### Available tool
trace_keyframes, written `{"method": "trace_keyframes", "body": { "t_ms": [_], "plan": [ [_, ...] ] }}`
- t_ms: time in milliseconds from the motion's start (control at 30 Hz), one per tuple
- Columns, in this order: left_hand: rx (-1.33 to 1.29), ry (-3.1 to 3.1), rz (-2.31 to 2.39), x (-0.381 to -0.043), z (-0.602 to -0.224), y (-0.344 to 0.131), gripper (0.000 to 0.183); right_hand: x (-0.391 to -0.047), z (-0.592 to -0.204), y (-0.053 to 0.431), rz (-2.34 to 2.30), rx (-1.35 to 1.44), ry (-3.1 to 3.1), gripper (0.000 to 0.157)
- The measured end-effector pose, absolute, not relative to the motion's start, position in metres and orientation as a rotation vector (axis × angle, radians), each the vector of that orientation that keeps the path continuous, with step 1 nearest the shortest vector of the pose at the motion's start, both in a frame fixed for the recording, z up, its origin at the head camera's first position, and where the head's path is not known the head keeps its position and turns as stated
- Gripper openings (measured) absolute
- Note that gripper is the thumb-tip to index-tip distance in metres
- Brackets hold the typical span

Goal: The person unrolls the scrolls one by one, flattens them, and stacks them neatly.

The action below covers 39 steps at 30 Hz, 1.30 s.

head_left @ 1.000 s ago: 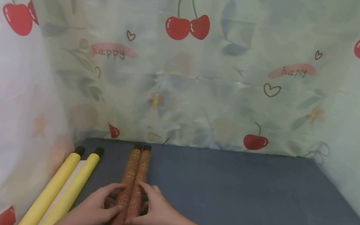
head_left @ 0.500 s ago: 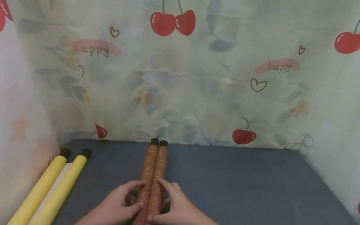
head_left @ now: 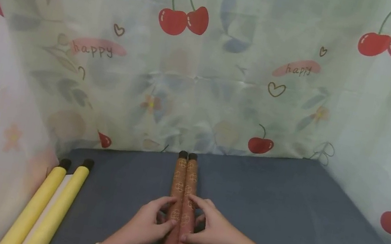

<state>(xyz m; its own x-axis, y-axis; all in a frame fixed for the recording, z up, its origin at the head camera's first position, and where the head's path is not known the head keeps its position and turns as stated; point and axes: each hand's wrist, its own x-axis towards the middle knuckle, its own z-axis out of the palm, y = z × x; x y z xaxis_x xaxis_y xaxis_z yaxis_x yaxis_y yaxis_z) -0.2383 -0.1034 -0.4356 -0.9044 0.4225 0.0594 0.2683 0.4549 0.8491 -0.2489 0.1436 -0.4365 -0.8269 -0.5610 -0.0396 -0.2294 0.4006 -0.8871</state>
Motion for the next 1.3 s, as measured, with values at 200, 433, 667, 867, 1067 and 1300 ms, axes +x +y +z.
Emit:
{"method": "trace_keyframes", "body": {
  "t_ms": [200, 433, 667, 867, 1067, 1300],
  "plan": [
    [0.635, 2.504, 1.449, -0.241, -0.439, -0.085, 0.06, -0.247, -0.438, 0.161, -1.387, -0.656, 2.345, 0.099],
    [0.682, 2.464, 1.431, -0.246, -0.446, -0.066, 0.058, -0.247, -0.444, 0.179, -1.373, -0.615, 2.383, 0.098],
    [0.745, 2.47, 1.421, -0.245, -0.447, -0.056, 0.063, -0.245, -0.449, 0.188, -1.353, -0.633, 2.416, 0.095],
    [0.817, 2.526, 1.377, -0.249, -0.45, -0.05, 0.065, -0.247, -0.447, 0.194, -1.371, -0.638, 2.394, 0.093],
    [0.765, 2.529, 1.413, -0.248, -0.45, -0.047, 0.066, -0.249, -0.446, 0.196, -1.375, -0.63, 2.376, 0.091],
    [0.723, 2.528, 1.408, -0.247, -0.45, -0.047, 0.066, -0.25, -0.446, 0.195, -1.371, -0.618, 2.376, 0.09]
  ]
}}
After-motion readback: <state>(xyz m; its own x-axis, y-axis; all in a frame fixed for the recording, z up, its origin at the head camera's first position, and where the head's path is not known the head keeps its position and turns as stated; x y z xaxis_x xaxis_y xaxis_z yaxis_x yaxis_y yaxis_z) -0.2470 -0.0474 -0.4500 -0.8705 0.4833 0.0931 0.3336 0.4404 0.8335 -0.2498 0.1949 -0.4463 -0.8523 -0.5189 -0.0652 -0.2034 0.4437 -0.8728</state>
